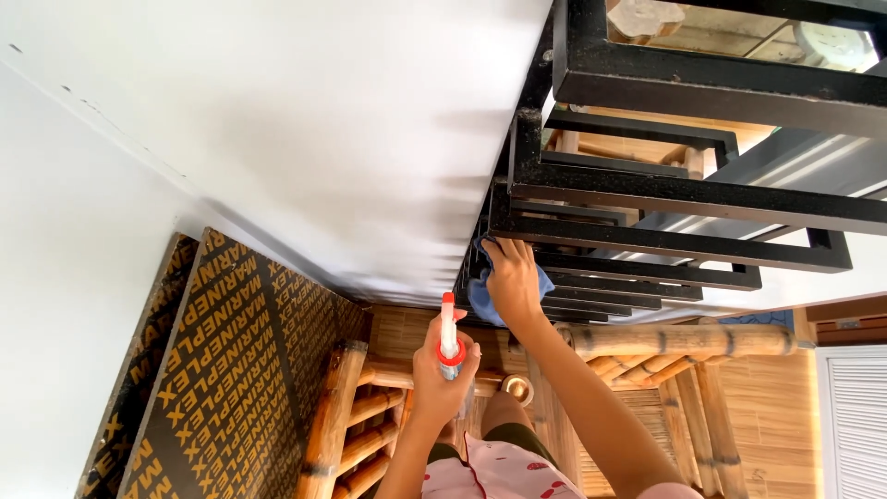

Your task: Cleaning glass louvre window slats by spraying them with a cleaning solution and wiping with a blue cloth.

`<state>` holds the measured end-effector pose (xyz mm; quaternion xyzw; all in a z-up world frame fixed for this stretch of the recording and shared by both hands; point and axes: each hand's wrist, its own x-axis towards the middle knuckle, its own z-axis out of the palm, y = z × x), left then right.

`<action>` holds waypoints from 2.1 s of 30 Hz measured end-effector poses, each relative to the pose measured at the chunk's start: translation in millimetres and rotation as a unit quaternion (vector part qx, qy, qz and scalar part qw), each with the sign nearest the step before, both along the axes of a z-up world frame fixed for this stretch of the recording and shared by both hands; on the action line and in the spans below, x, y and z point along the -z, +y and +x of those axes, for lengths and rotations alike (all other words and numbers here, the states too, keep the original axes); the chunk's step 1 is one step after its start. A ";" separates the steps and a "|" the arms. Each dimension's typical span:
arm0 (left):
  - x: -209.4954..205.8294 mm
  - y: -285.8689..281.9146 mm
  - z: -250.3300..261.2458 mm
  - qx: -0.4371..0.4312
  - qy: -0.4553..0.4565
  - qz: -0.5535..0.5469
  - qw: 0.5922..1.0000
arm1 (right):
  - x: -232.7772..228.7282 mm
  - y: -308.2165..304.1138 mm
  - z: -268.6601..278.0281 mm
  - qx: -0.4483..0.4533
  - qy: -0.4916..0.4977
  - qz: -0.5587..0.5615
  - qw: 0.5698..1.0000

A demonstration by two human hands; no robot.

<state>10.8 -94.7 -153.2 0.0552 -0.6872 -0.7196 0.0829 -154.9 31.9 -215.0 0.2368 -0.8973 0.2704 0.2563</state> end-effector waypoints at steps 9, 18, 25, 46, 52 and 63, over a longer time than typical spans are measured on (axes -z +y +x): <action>-6.9 -1.2 6.2 -0.008 0.009 -0.004 1.000 | 9.1 -2.0 -27.9 0.012 -0.107 -0.015 0.994; -6.2 -15.8 4.2 -0.051 0.035 -0.022 0.998 | 5.8 -5.1 -33.4 0.000 -0.074 0.007 0.997; -8.5 -16.2 2.3 -0.044 0.039 -0.017 0.998 | -6.0 6.4 -4.7 -0.018 -0.031 -0.001 0.999; -8.3 -18.7 -0.4 -0.044 0.034 -0.019 0.998 | 20.2 -7.9 -36.5 0.026 -0.078 -0.001 0.997; -9.3 -10.0 -1.6 -0.019 0.040 -0.007 0.999 | -10.9 7.6 23.1 -0.037 -0.034 0.014 0.999; -13.3 -5.1 -0.9 -0.011 0.050 -0.016 0.999 | 0.8 -0.4 18.0 -0.020 0.009 0.026 0.999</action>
